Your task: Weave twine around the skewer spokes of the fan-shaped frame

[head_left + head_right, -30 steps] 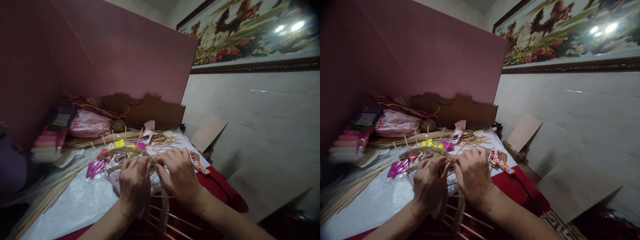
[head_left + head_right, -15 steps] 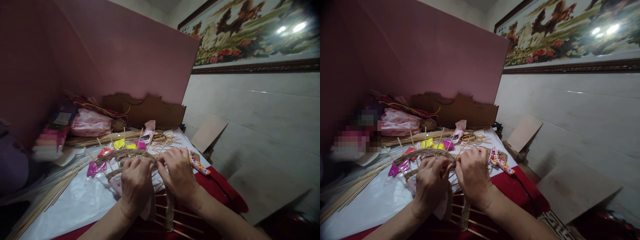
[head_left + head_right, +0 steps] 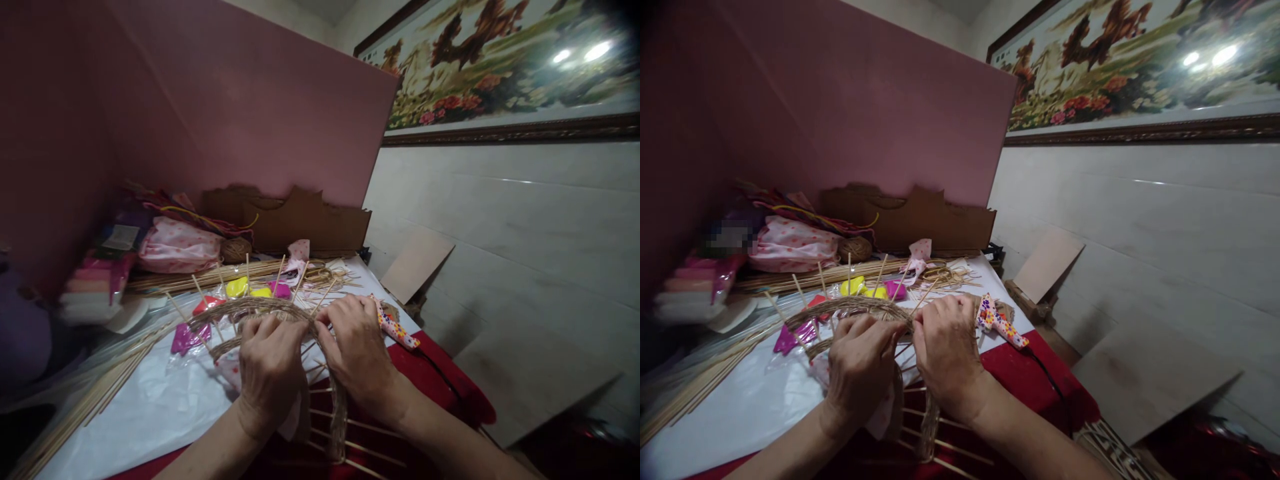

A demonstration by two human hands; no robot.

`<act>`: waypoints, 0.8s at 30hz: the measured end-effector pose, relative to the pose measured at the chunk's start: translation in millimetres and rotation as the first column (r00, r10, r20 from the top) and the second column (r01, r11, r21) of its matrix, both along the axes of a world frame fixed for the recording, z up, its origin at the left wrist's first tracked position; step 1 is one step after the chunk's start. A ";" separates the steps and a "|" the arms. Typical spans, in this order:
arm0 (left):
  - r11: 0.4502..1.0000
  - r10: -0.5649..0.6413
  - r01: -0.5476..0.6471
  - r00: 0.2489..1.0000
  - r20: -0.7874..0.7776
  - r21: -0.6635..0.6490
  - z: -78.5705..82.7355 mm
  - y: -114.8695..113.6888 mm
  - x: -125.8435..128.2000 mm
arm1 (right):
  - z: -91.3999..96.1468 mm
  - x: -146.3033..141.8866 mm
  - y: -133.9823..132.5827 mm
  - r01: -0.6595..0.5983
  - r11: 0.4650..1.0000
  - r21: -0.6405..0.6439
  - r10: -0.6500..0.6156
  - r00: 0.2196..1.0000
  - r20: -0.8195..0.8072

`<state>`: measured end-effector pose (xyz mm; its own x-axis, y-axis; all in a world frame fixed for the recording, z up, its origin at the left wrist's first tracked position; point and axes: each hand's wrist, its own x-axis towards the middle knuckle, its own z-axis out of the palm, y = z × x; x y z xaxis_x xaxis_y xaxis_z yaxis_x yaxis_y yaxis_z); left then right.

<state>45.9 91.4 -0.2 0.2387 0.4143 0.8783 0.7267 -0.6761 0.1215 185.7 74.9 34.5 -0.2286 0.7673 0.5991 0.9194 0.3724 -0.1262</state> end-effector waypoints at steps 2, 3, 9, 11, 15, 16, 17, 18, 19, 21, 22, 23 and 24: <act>1.000 -0.001 0.001 1.000 0.003 -0.003 -0.6 -0.3 -0.1 | 0.1 0.2 -0.2 -0.011 1.000 -0.004 0.011 1.000 -0.003; 1.000 -0.003 0.003 1.000 0.008 -0.004 -0.7 -0.4 -0.1 | 0.5 0.2 -0.2 -0.016 1.000 -0.004 0.016 1.000 -0.002; 1.000 -0.009 0.009 1.000 0.018 0.000 0.5 -1.2 -0.3 | 3.9 -1.5 -1.1 -0.015 1.000 0.015 0.015 1.000 0.018; 1.000 -0.016 0.016 1.000 0.008 -0.005 1.1 -1.5 -0.4 | 4.3 -2.1 -1.1 -0.006 1.000 0.017 0.006 1.000 0.024; 1.000 -0.021 0.021 1.000 0.016 0.004 2.0 -2.2 -0.1 | 2.7 -2.0 0.2 0.006 0.999 0.039 -0.007 0.999 0.041; 1.000 -0.021 0.021 1.000 0.022 0.012 2.1 -2.3 0.0 | 2.3 -1.8 0.6 0.009 0.999 0.042 -0.011 0.999 0.038; 1.000 -0.022 0.021 0.999 0.026 0.016 2.1 -2.4 0.1 | 1.9 -1.5 0.8 0.011 0.999 0.043 -0.012 0.999 0.032; 1.000 -0.024 0.024 0.999 0.026 0.017 2.0 -2.5 0.2 | 1.8 -1.3 0.9 0.009 0.999 0.037 -0.010 1.000 0.024; 1.000 -0.026 0.026 0.999 0.023 0.017 1.8 -2.5 0.2 | 2.0 -1.0 0.8 0.005 1.000 0.029 -0.006 1.000 0.016; 1.000 -0.023 0.023 1.000 0.011 0.013 1.2 -2.3 0.2 | 3.0 -0.7 0.2 -0.009 1.000 0.006 0.009 1.000 0.002; 1.000 -0.018 0.018 1.000 0.006 0.013 1.0 -2.0 0.2 | 3.6 -0.6 -0.2 -0.018 1.000 -0.004 0.018 1.000 -0.002; 1.000 -0.010 0.010 1.000 0.006 0.014 0.7 -1.7 0.3 | 4.2 -0.5 -0.5 -0.022 1.000 -0.011 0.022 1.000 -0.004; 1.000 -0.003 0.002 1.000 0.010 0.018 0.5 -1.3 0.5 | 4.7 -0.4 -0.7 -0.023 1.000 -0.014 0.023 1.000 -0.003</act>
<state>46.4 90.1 0.3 0.2305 0.3974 0.8882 0.7237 -0.6802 0.1165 185.3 74.2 39.2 -0.2447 0.7702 0.5890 0.9103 0.3917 -0.1341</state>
